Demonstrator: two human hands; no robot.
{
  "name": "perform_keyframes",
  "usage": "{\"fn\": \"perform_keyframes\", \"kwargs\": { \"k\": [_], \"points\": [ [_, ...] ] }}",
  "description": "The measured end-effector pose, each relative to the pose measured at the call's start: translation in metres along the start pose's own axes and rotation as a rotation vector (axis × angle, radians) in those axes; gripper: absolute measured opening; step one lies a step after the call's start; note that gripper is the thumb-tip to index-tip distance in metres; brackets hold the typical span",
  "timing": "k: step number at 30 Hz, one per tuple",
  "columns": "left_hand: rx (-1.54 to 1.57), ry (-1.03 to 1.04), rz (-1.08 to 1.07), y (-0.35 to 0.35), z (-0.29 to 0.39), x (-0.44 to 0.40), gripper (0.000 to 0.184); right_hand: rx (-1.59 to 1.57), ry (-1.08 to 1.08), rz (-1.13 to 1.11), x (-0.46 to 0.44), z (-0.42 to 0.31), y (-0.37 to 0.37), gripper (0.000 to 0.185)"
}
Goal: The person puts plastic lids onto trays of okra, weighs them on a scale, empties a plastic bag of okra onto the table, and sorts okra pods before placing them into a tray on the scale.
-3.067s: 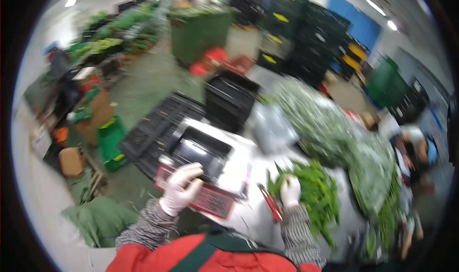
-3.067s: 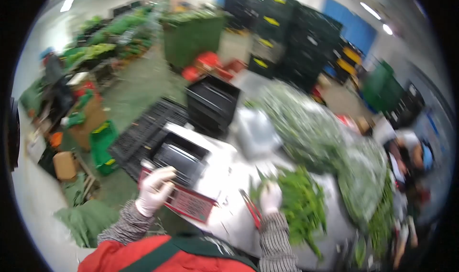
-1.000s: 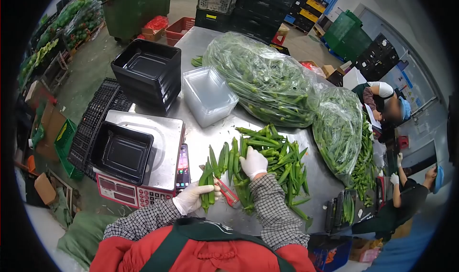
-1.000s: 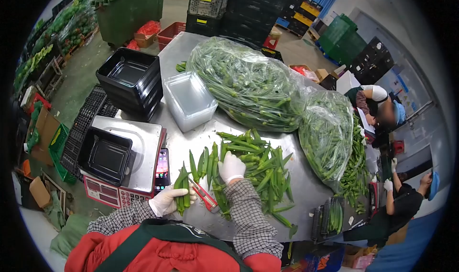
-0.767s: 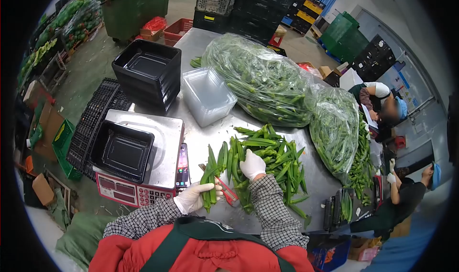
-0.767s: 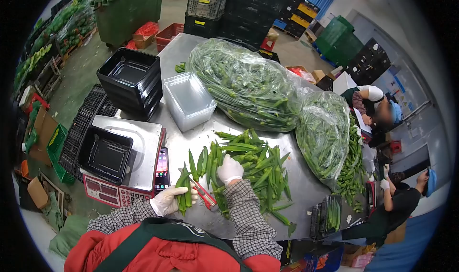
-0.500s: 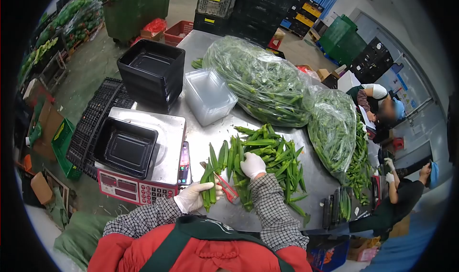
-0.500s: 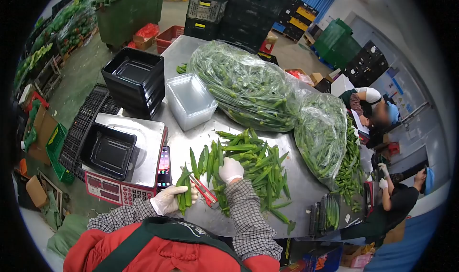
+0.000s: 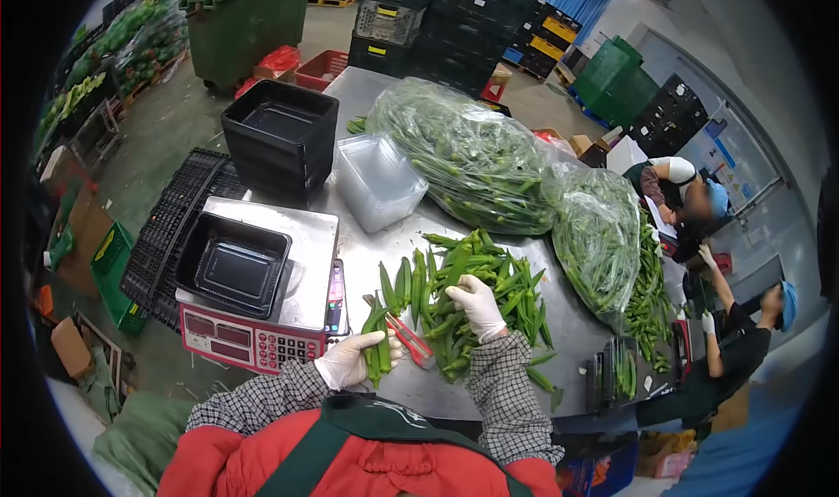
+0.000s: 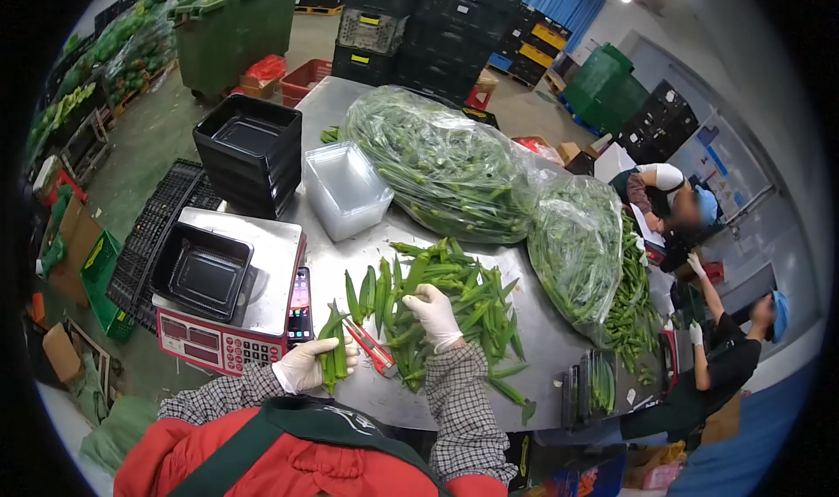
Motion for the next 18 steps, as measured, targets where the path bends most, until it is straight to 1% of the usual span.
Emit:
{"fn": "perform_keyframes", "kwargs": {
  "k": [3,5,8,10,11,12,14,15,16,17,18],
  "points": [
    [-0.005,-0.015,-0.006,0.003,-0.001,-0.001,0.033,-0.070,0.014,-0.028,0.020,-0.022,0.004,0.034],
    [0.009,-0.029,-0.022,0.005,-0.001,-0.001,0.030,-0.130,0.012,-0.054,0.025,-0.020,0.003,0.036],
    [-0.016,-0.034,-0.007,0.001,-0.003,-0.003,0.032,-0.199,0.003,-0.085,0.032,-0.019,0.004,0.037],
    [0.017,-0.090,-0.089,-0.008,-0.003,-0.008,0.038,0.181,-0.145,-0.068,0.050,-0.035,0.016,0.035],
    [0.034,-0.118,-0.130,-0.010,-0.003,-0.010,0.041,0.356,-0.186,-0.156,0.062,-0.048,0.025,0.031],
    [0.059,-0.175,-0.200,-0.006,-0.003,-0.010,0.043,0.498,-0.451,-0.156,0.068,-0.048,0.037,0.024],
    [0.112,-0.292,-0.337,0.007,-0.005,-0.009,0.048,1.013,-0.844,-0.233,0.076,-0.060,0.060,0.019],
    [0.156,-0.341,-0.361,0.014,-0.004,-0.007,0.045,0.965,-0.911,-0.238,0.075,-0.056,0.070,0.018],
    [0.111,-0.317,-0.371,0.011,-0.004,-0.009,0.043,0.916,-0.980,-0.243,0.075,-0.053,0.076,0.016],
    [0.065,-0.291,-0.382,0.008,-0.004,-0.011,0.041,0.883,-0.933,-0.264,0.075,-0.061,0.077,0.016],
    [0.020,-0.263,-0.392,0.007,-0.003,-0.012,0.040,0.840,-0.909,-0.228,0.068,-0.061,0.073,0.017]
  ]
}}
Point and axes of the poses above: each hand's wrist, its own x-axis away from the middle knuckle, its own y-axis out of the palm, z = x × y, the point moved 2 cm from there along -x, towards the middle knuckle, and after that the axes turned 4 degrees about -y, right-handed, at the moved point
